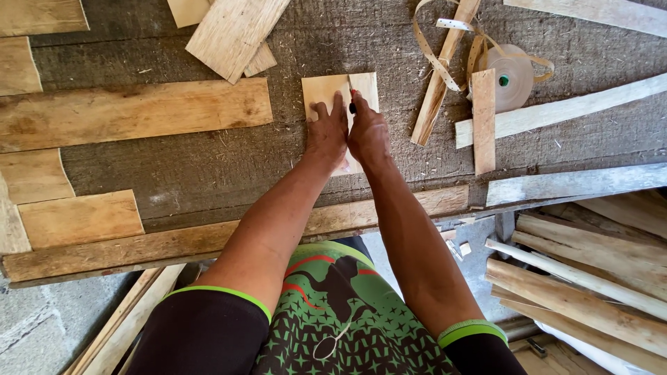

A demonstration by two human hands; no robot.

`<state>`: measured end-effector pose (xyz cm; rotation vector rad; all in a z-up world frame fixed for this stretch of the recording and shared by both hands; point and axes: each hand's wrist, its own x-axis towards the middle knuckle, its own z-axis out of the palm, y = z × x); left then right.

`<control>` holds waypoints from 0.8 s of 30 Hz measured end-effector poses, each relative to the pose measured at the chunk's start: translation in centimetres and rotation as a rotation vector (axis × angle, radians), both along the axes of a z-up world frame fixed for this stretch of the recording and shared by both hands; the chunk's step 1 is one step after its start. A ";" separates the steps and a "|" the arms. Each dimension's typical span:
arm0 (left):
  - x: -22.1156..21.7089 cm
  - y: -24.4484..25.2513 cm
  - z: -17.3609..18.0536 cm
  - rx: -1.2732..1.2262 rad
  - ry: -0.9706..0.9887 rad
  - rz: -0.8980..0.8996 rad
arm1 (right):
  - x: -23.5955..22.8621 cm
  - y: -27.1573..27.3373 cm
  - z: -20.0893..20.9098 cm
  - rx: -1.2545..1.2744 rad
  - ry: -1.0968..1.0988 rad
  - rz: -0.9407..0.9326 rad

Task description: Cutting thin wood slabs or veneer pieces with a utility knife on a workbench.

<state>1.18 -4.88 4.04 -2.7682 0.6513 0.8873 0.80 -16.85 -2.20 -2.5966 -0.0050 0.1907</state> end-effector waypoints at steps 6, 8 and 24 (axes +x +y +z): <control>0.3 0.0 1.3 -0.006 0.009 0.003 | -0.5 0.1 1.4 -0.005 0.015 -0.019; 0.3 0.1 1.0 -0.002 0.005 -0.004 | -0.6 0.2 1.8 -0.005 0.076 -0.046; 0.2 0.2 1.8 0.062 0.011 -0.066 | -3.4 -0.1 2.4 0.022 0.095 -0.073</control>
